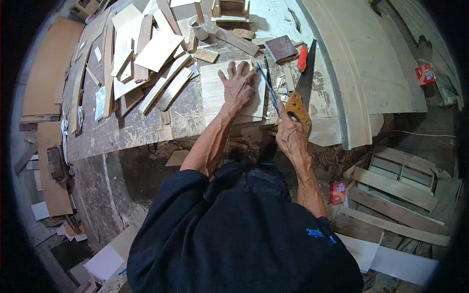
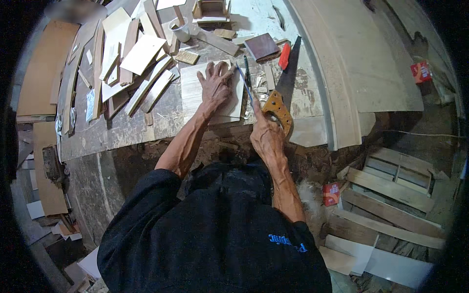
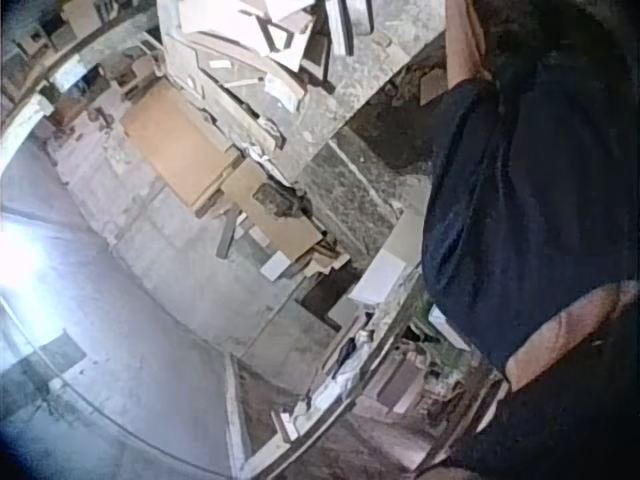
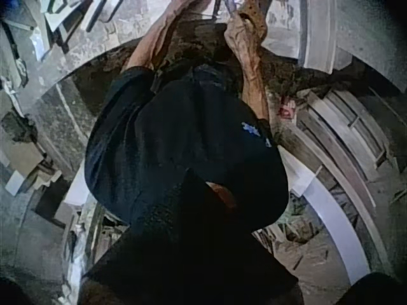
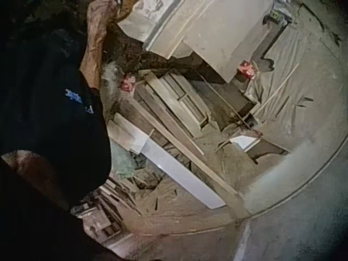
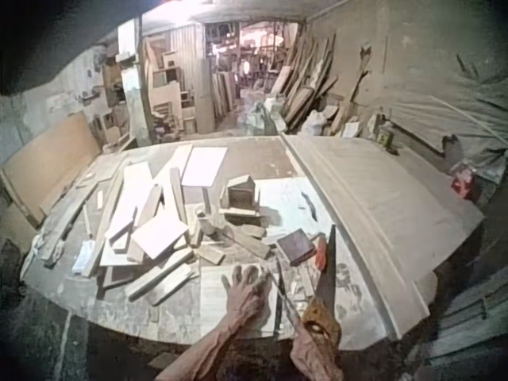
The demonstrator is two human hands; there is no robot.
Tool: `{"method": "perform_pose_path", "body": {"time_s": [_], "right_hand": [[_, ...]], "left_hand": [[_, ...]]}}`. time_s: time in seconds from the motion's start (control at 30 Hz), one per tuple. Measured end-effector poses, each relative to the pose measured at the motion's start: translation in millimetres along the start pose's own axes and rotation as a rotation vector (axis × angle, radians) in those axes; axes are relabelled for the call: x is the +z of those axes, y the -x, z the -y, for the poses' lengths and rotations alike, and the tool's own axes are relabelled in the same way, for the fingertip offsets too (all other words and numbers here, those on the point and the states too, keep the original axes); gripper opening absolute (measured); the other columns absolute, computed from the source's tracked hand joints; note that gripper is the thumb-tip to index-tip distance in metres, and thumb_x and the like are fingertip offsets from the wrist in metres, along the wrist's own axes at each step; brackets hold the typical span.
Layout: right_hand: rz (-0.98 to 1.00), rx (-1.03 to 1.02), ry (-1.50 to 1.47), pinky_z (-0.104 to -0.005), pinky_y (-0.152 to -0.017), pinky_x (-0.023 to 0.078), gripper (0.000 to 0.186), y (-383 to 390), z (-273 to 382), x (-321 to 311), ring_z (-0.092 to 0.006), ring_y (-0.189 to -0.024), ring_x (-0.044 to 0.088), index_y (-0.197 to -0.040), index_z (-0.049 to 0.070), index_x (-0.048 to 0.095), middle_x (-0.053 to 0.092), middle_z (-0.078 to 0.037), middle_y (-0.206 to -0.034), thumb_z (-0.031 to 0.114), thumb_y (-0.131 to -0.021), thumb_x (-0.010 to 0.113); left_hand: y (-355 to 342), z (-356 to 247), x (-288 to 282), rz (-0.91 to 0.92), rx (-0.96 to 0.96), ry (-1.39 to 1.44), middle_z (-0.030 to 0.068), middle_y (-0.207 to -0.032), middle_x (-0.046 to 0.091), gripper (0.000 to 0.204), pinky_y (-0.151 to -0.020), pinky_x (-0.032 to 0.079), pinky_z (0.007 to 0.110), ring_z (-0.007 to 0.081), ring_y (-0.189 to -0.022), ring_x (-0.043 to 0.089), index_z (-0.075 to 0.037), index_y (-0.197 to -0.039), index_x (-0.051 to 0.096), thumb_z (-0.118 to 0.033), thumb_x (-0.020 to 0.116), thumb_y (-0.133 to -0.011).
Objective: Using a hand saw to cut a small piece of wood on a workbench.
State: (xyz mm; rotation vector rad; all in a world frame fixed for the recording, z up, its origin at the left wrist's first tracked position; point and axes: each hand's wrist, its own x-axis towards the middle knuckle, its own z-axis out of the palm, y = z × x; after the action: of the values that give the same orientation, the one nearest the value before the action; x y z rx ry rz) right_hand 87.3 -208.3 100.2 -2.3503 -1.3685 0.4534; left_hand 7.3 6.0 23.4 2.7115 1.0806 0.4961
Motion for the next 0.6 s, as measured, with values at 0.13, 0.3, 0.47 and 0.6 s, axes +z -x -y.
{"method": "perform_pose_path", "body": {"time_s": [0.13, 0.3, 0.47, 0.6], "right_hand": [[0.019, -0.073, 0.13, -0.039, -0.058, 0.046, 0.071, 2.6, -7.0, 1.6, -0.0244, -0.058, 0.058, -0.152, 0.01, 0.028, 0.057, -0.009, -0.062, 0.004, -0.087, 0.057], [-0.006, -0.059, 0.229, -0.0378, -0.06, 0.046, 0.067, -8.4, 8.9, -11.6, -0.0262, -0.054, 0.057, -0.152, 0.015, 0.029, 0.055, -0.009, -0.059, 0.007, -0.09, 0.054], [-0.027, -0.084, 0.128, -0.0409, -0.062, 0.046, 0.067, -1.8, 12.4, -19.1, -0.0289, -0.055, 0.058, -0.152, 0.016, 0.029, 0.055, -0.012, -0.059, 0.009, -0.09, 0.052], [0.077, 0.042, 0.073, -0.0503, -0.064, 0.047, 0.081, -16.7, 10.7, -9.7, -0.0412, -0.066, 0.063, -0.154, 0.021, 0.023, 0.061, -0.023, -0.067, 0.004, -0.081, 0.052]], "left_hand": [[-1.7, -0.3, 1.5, -0.009, 0.011, -0.031, 0.0086, -0.143, 0.04, 0.066, -0.104, 0.017, 0.075, 0.0399, -0.139, 0.024, -0.037, -0.136, 0.051, -0.021, 0.066, -0.074], [-2.7, -3.3, -0.9, -0.01, 0.012, -0.001, 0.0085, -0.141, 0.042, 0.06, -0.104, 0.017, 0.075, 0.0394, -0.138, 0.026, -0.03, -0.136, 0.051, -0.022, 0.063, -0.078], [-2.8, -6.9, -4.1, -0.059, -0.031, 0.029, 0.0072, -0.135, 0.048, 0.048, -0.102, 0.018, 0.076, 0.0381, -0.136, 0.029, -0.014, -0.133, 0.05, -0.023, 0.056, -0.085], [-3.5, -6.9, -3.2, -0.076, -0.006, 0.035, 0.0076, -0.134, 0.048, 0.047, -0.102, 0.019, 0.075, 0.0382, -0.136, 0.029, -0.013, -0.132, 0.05, -0.022, 0.055, -0.086]]}}
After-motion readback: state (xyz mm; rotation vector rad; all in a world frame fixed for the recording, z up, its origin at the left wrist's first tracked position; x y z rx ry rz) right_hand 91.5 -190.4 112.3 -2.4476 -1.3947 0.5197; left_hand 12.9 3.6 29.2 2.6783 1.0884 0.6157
